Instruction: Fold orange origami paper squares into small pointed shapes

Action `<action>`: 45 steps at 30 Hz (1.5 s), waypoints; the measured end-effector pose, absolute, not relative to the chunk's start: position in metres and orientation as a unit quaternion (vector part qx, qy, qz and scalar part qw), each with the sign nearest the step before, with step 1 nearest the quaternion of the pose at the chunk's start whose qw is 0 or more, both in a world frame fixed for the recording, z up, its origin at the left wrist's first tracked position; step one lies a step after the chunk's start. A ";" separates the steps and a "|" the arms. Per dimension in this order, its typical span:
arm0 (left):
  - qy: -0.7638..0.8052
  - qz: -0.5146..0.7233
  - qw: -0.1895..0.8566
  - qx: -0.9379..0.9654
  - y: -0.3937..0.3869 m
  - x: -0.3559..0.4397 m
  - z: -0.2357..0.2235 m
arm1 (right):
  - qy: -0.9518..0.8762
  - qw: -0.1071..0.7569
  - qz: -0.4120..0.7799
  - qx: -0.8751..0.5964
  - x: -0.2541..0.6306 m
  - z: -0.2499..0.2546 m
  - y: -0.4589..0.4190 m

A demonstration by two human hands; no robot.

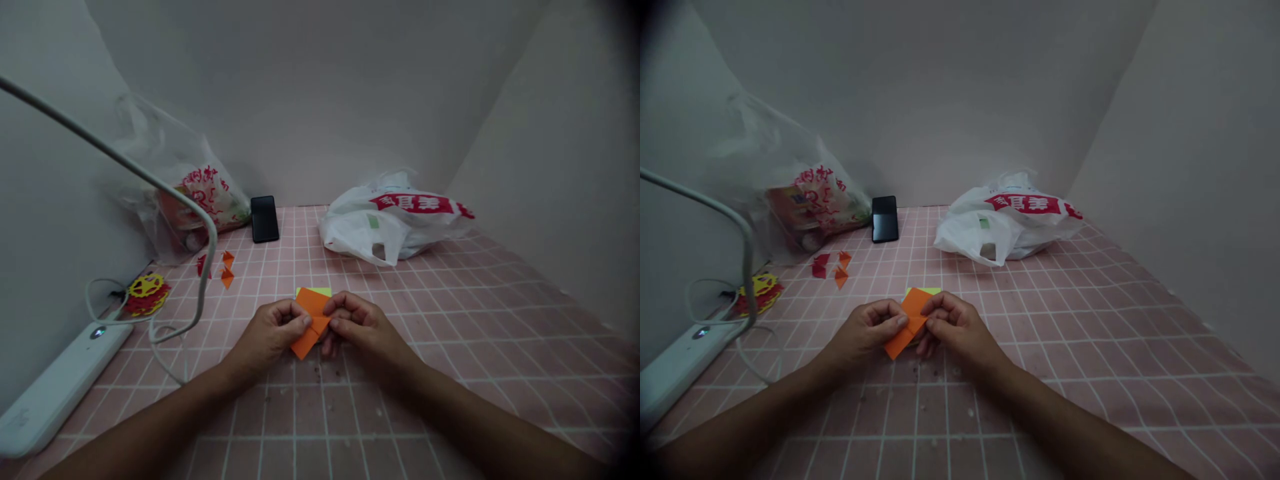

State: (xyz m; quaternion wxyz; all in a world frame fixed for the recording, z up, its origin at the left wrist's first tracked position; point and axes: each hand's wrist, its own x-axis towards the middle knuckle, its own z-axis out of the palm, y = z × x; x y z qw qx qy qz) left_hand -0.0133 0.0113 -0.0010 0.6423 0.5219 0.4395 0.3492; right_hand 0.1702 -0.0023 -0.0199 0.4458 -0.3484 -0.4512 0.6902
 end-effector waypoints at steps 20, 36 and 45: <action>0.456 0.314 0.623 0.552 0.012 -0.014 0.002 | -0.407 0.411 0.718 -0.388 0.168 -0.019 -0.005; 0.464 0.323 0.659 0.497 0.012 -0.014 0.001 | -0.431 0.417 0.694 -0.397 0.168 -0.020 -0.004; 0.457 0.302 0.640 0.539 0.013 -0.015 -0.003 | -0.461 0.416 0.670 -0.407 0.166 -0.022 -0.003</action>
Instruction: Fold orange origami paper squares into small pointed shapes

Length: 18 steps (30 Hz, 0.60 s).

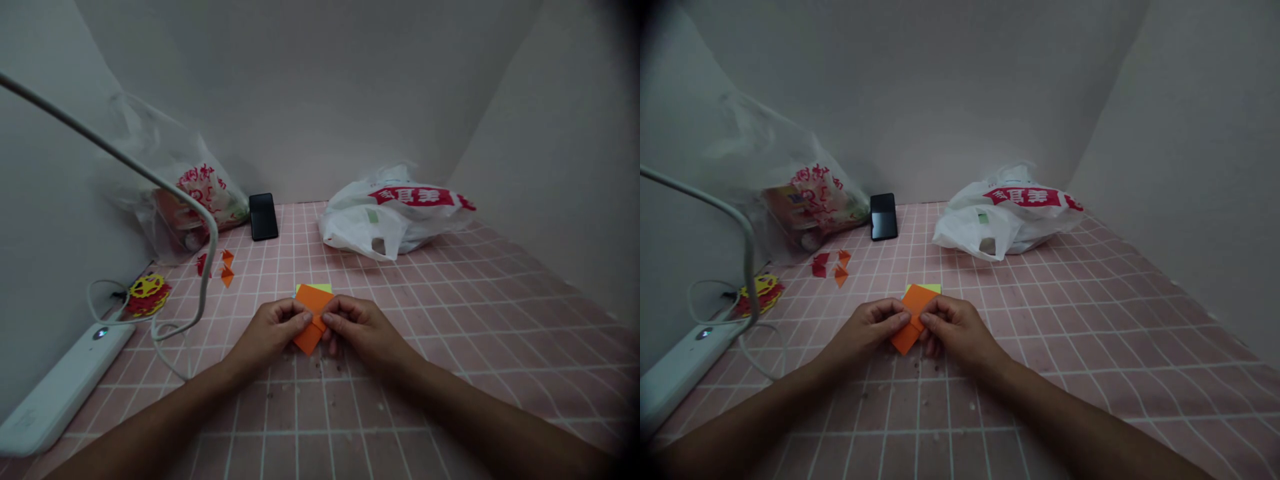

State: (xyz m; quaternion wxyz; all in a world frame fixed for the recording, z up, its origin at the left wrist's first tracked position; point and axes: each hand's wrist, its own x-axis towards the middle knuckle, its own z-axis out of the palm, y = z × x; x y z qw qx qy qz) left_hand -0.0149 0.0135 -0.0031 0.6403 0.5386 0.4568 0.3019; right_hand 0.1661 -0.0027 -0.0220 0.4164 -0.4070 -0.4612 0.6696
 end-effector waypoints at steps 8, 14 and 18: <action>0.485 0.320 0.627 0.519 0.016 -0.015 -0.002 | -0.488 0.459 0.648 -0.363 0.169 -0.020 -0.001; 0.483 0.305 0.637 0.518 0.015 -0.015 0.000 | -0.546 0.455 0.611 -0.349 0.168 -0.023 -0.001; 0.488 0.303 0.641 0.509 0.015 -0.015 0.001 | -0.589 0.444 0.575 -0.354 0.169 -0.026 -0.002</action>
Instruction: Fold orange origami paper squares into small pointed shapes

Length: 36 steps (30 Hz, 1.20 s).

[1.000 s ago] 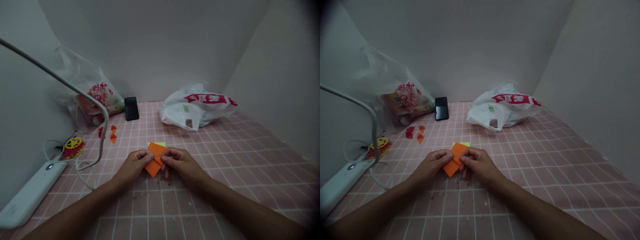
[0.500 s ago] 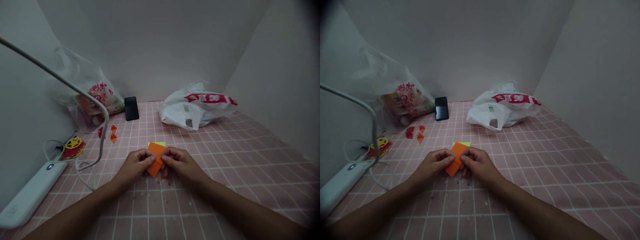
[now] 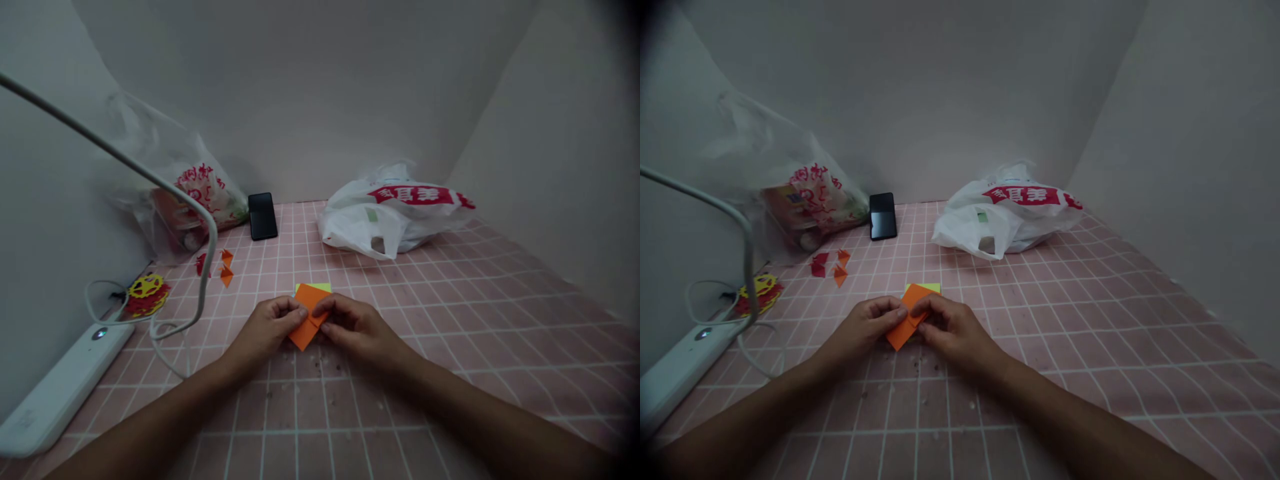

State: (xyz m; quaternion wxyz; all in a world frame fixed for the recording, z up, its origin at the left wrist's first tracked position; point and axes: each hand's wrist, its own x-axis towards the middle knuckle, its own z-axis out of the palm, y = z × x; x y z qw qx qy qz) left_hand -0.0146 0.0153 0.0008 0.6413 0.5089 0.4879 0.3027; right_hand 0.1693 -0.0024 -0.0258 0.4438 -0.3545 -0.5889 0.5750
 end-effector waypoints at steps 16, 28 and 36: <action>0.470 0.311 0.699 0.439 0.017 -0.017 -0.008 | -0.546 0.470 0.569 -0.396 0.171 -0.022 -0.002; 0.473 0.335 0.671 0.462 0.012 -0.015 -0.005 | -0.604 0.467 0.512 -0.393 0.173 -0.018 -0.004; 0.463 0.345 0.677 0.456 0.009 -0.012 0.001 | -0.634 0.462 0.474 -0.400 0.173 -0.015 -0.006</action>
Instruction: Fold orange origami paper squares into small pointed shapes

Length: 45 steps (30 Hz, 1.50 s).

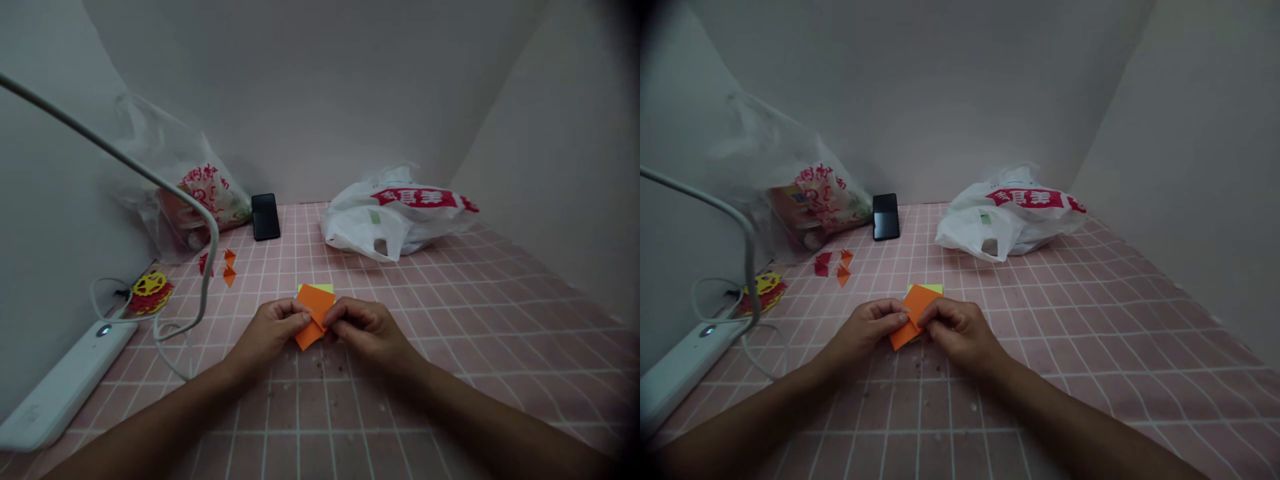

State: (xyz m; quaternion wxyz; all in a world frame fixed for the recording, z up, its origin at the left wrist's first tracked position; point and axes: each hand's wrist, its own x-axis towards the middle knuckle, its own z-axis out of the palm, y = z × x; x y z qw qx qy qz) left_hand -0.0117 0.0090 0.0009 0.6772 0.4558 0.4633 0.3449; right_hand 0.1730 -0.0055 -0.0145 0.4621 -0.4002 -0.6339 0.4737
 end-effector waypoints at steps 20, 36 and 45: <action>0.457 0.333 0.684 0.461 0.011 -0.015 -0.002 | -0.698 0.449 0.390 -0.398 0.175 -0.011 -0.008; 0.464 0.333 0.696 0.435 0.012 -0.015 -0.004 | -0.761 0.437 0.302 -0.371 0.173 -0.013 -0.014; 0.471 0.324 0.663 0.484 0.013 -0.014 0.001 | -0.758 0.439 0.309 -0.370 0.173 -0.018 -0.011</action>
